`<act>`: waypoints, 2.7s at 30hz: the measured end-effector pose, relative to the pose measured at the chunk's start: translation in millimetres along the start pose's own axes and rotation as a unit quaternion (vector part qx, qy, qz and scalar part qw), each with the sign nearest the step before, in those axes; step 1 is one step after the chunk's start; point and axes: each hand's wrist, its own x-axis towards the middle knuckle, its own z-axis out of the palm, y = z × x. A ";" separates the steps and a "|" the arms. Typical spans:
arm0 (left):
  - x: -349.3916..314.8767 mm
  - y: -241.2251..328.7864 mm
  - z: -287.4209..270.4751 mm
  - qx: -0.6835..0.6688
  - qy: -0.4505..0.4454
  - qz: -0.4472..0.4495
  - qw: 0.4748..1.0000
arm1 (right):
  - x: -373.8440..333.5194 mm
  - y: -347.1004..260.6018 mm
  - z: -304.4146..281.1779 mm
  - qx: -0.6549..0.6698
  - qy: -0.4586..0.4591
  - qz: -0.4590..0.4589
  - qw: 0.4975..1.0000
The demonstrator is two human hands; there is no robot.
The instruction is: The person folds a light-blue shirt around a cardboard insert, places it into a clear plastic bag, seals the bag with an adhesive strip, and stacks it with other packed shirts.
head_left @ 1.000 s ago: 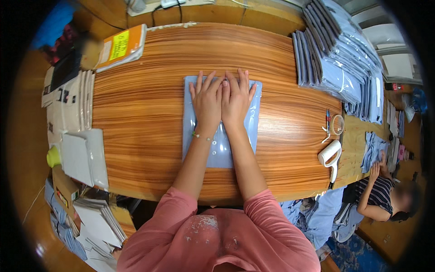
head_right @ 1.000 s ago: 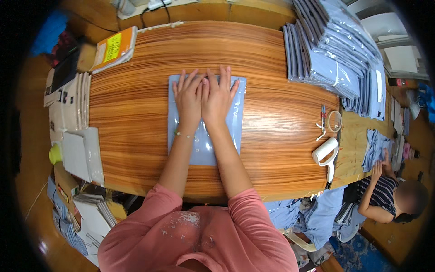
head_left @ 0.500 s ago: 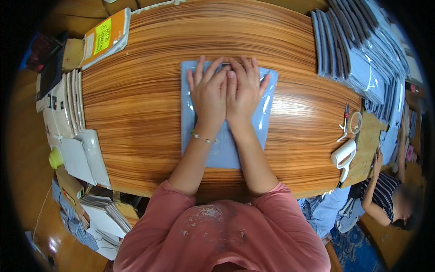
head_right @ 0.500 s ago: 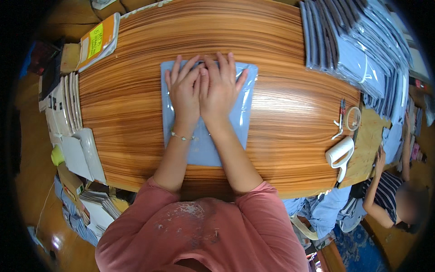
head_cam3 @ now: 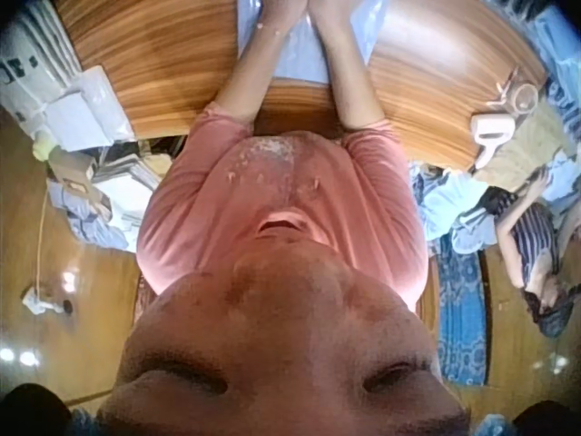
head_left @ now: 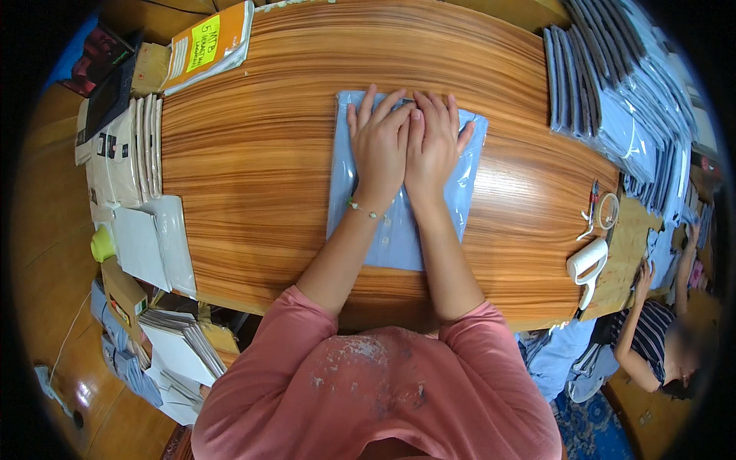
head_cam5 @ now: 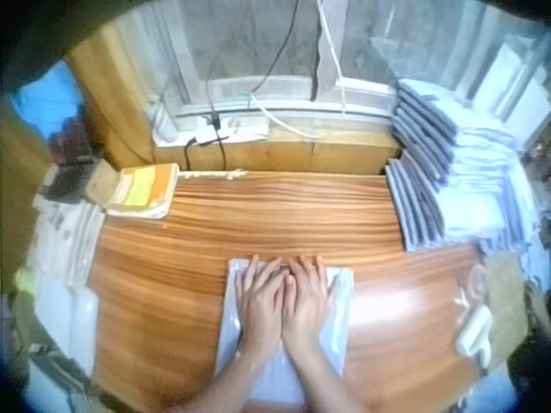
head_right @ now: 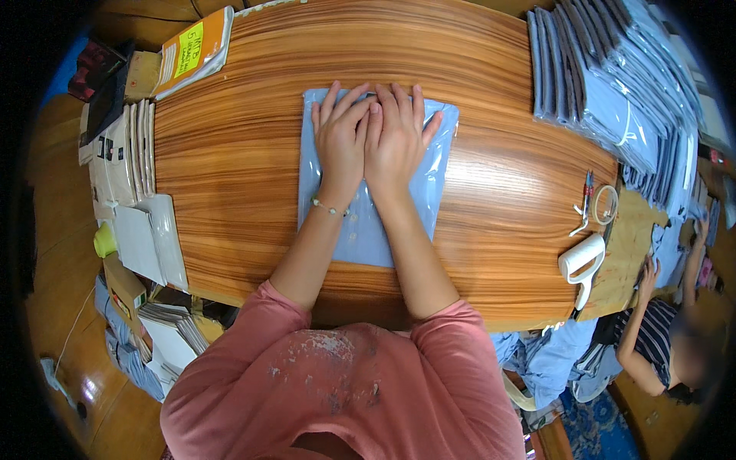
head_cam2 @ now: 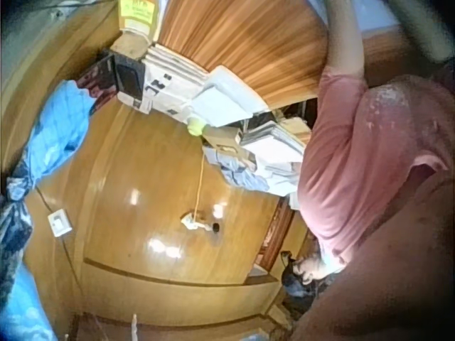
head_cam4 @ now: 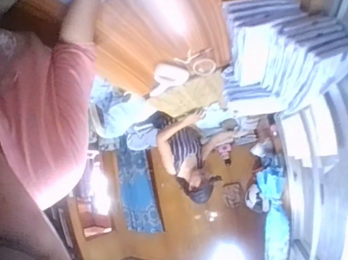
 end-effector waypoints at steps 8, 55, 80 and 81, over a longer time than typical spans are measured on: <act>2.5 -6.5 5.8 -0.026 -0.006 -0.004 1.000 | 3.7 6.2 2.0 -0.039 -0.023 -0.012 0.999; -178.7 -45.5 -160.2 0.165 -0.388 0.199 0.885 | -174.7 105.7 -218.3 -0.207 -0.227 -0.048 0.950; -215.2 45.7 -151.3 -0.144 -0.347 0.111 0.920 | -250.2 22.3 -189.3 0.493 -0.102 0.541 0.674; -203.4 40.1 -161.1 -0.112 -0.347 0.103 0.926 | -244.8 25.4 -183.9 0.512 -0.070 0.548 0.658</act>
